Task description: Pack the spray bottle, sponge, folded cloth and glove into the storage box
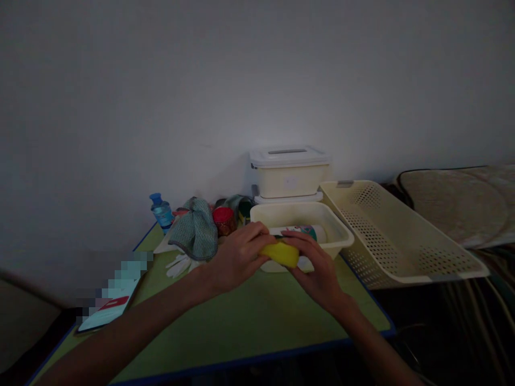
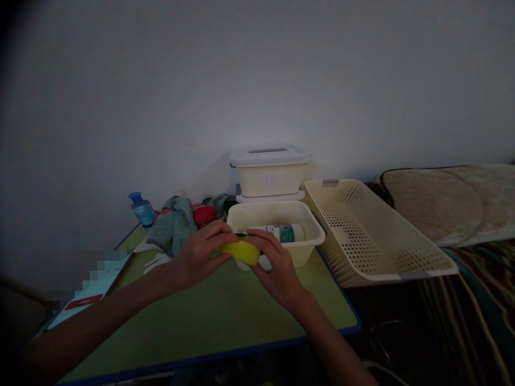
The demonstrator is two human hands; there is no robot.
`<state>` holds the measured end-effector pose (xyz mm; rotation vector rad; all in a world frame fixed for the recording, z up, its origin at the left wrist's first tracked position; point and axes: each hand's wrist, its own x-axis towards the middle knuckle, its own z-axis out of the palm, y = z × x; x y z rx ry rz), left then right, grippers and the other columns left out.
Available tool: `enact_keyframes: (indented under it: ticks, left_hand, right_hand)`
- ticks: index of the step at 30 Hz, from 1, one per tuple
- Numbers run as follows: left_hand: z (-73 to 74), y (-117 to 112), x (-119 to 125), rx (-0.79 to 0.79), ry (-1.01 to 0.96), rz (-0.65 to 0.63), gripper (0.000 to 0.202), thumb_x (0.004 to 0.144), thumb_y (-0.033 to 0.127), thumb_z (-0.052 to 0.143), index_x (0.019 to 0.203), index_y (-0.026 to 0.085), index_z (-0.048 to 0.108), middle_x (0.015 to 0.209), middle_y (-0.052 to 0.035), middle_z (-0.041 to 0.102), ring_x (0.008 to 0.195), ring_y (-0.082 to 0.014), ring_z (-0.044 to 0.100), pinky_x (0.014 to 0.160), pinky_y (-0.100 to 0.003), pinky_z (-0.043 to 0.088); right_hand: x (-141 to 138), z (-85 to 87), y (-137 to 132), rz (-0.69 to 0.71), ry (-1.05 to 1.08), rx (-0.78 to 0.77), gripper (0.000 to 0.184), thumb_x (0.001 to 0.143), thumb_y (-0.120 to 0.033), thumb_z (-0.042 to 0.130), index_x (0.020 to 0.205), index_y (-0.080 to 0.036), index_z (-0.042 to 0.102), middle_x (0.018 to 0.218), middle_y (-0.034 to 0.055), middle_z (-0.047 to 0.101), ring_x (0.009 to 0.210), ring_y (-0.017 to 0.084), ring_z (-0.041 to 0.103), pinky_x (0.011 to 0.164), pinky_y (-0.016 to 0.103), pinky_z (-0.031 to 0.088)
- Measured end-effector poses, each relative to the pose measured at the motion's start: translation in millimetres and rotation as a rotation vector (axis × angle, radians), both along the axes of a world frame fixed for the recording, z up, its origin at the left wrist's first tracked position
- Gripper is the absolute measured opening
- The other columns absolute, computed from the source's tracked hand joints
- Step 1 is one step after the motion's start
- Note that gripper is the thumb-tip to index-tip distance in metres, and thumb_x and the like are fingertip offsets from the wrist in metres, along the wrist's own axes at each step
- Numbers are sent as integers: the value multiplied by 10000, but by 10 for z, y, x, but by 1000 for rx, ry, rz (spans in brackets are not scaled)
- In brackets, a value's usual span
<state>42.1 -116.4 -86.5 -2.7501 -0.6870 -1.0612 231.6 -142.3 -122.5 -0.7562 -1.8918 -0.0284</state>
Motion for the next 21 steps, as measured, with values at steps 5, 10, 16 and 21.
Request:
enact_keyframes:
  ticks: [5,10,16,21]
  left_hand:
    - [13,102,91,-92,-24,14,270,789,224,551,1055,183,544,960,-61,521,872,-176,530,744,-304,467]
    - [61,264,195,-187,-28,51,338,738,189,589,1071,187,532,997,-55,517,903,-179,534,795,-318,463]
    - [80,602,526,-353,169,9,314,690,245,657,976,142,578,902,-47,574,783,-174,558,688,-275,452]
    - [33,788,937,-495,342,-68,310,675,266,679,950,143,602,779,-30,626,654,-172,579,570,-249,423]
  right_hand:
    - [363,-237,105,-230,7,221,452,786,-194,578,1213,-244,437,1119,88,591,1037,212,561,864,420,474]
    - [673,-491,255,-574,220,258,230,841,-179,463,1055,-202,544,1078,93,599,1046,228,533,872,476,427]
    - [758,-595,287,-594,262,141,220,883,-203,380,1012,-184,556,1119,109,577,1127,236,471,911,498,377]
    - [762,-614,258,-575,245,109,225,877,-183,383,1045,-194,533,1153,108,552,1156,237,447,919,502,367]
